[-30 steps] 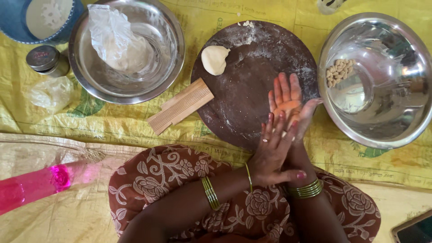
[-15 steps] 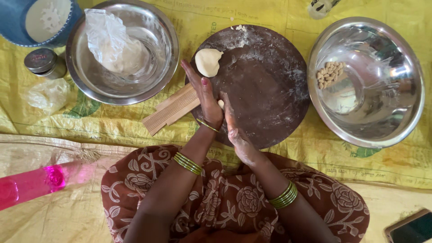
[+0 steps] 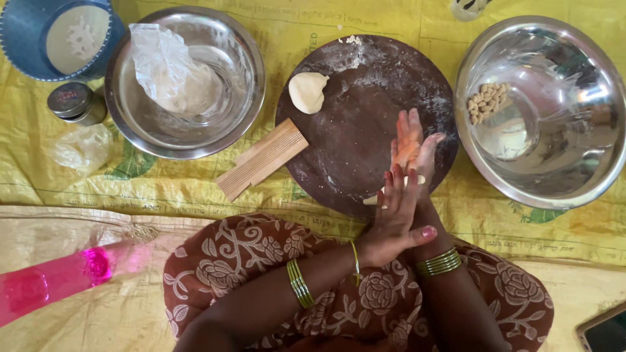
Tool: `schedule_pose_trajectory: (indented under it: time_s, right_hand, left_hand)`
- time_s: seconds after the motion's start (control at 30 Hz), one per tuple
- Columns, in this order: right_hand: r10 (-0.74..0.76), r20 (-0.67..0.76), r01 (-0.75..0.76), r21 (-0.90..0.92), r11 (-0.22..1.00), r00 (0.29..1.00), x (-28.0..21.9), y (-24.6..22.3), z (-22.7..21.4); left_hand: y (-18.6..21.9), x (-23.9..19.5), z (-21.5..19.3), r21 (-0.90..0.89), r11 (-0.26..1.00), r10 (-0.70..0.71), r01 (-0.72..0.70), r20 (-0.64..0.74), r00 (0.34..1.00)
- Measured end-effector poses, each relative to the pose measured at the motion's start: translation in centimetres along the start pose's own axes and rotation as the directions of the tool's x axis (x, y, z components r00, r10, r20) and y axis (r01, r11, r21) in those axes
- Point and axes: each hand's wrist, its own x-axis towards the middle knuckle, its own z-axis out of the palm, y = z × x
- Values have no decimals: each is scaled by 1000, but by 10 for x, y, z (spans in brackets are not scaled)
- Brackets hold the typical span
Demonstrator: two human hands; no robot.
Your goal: The person uses a wooden grater to press small dough pieces on a wooden board, then transfers them into a metal bowl. They then take a larger piece of dough, knead it, and roll it into a cylindrical shape between their palms.
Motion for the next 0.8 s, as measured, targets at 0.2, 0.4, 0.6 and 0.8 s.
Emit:
schedule_pose_trajectory:
  time_s: [0.2, 0.4, 0.6, 0.8]
  right_hand:
    - [118, 155, -124, 28, 992, 981, -34, 30, 19]
    - [173, 322, -192, 26, 981, 931, -68, 41, 59]
    - [216, 300, -274, 165, 948, 929, -54, 22, 61]
    - [133, 52, -143, 301, 943, 990, -13, 13, 13]
  left_hand:
    - [18, 52, -29, -413, 893, -47, -177, -479, 877]
    - [-33, 69, -122, -27, 999, 10, -42, -718, 696]
    - [-65, 78, -76, 210, 956, -18, 204, -654, 756]
    - [-2, 24, -9, 281, 960, 86, 6, -313, 946]
